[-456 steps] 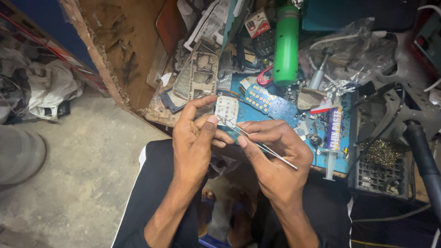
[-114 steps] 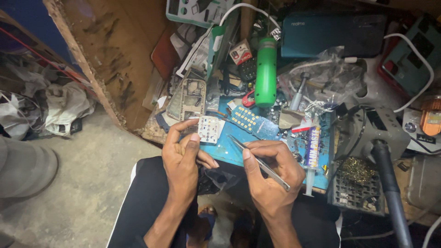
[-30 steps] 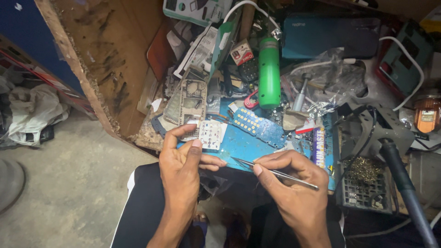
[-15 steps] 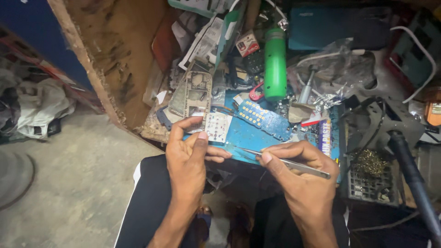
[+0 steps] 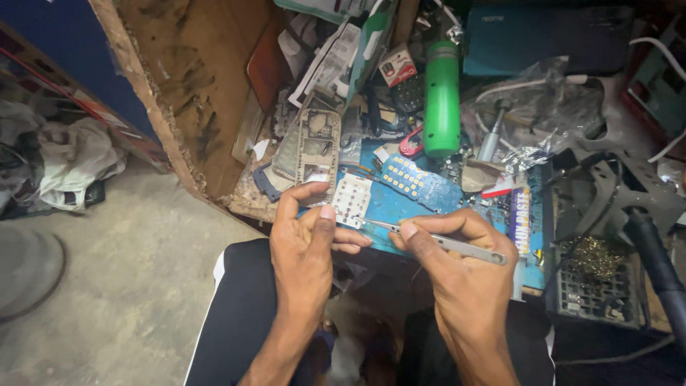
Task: The person uses tweezers to place small electronic components onto a circuit board and then applies flux paste from a syringe onto the board's contact points.
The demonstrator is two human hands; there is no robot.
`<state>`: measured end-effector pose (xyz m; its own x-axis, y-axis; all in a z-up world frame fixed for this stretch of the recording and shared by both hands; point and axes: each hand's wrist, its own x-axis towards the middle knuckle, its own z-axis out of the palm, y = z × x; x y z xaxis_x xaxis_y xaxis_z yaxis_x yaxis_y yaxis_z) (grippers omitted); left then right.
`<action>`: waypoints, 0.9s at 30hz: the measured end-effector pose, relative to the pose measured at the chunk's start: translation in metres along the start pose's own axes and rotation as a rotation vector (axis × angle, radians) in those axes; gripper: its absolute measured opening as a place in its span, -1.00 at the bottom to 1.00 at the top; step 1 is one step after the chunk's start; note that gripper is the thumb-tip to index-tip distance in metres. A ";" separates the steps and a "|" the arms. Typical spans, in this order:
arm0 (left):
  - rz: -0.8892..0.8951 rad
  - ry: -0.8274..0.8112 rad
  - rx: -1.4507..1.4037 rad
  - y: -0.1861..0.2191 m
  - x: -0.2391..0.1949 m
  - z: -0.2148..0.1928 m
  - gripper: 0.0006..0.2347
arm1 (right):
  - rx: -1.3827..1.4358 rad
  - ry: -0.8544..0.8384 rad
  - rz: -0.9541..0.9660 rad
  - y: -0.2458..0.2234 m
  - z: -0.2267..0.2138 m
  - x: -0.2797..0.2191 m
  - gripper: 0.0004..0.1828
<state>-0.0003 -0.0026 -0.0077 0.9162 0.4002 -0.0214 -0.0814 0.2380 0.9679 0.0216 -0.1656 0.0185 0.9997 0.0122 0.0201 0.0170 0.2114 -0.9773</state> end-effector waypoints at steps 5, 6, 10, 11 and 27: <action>0.002 0.000 0.006 0.001 -0.001 0.000 -0.70 | 0.018 -0.001 0.020 0.001 0.003 0.002 -0.94; 0.006 0.000 0.006 0.001 -0.002 0.000 -0.70 | 0.024 -0.003 0.025 0.001 0.004 0.003 -0.94; -0.001 0.015 0.008 0.000 -0.001 0.001 -0.70 | 0.047 -0.003 0.055 0.000 0.007 0.004 -0.95; 0.006 0.009 0.004 0.000 -0.001 0.001 -0.70 | 0.043 -0.003 0.061 0.000 0.007 0.004 -0.96; -0.001 0.005 -0.010 0.002 -0.002 0.002 -0.71 | 0.027 0.012 0.101 0.002 0.008 0.009 -0.92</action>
<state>-0.0014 -0.0045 -0.0052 0.9143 0.4044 -0.0239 -0.0842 0.2476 0.9652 0.0303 -0.1572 0.0181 0.9964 0.0232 -0.0810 -0.0842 0.2358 -0.9681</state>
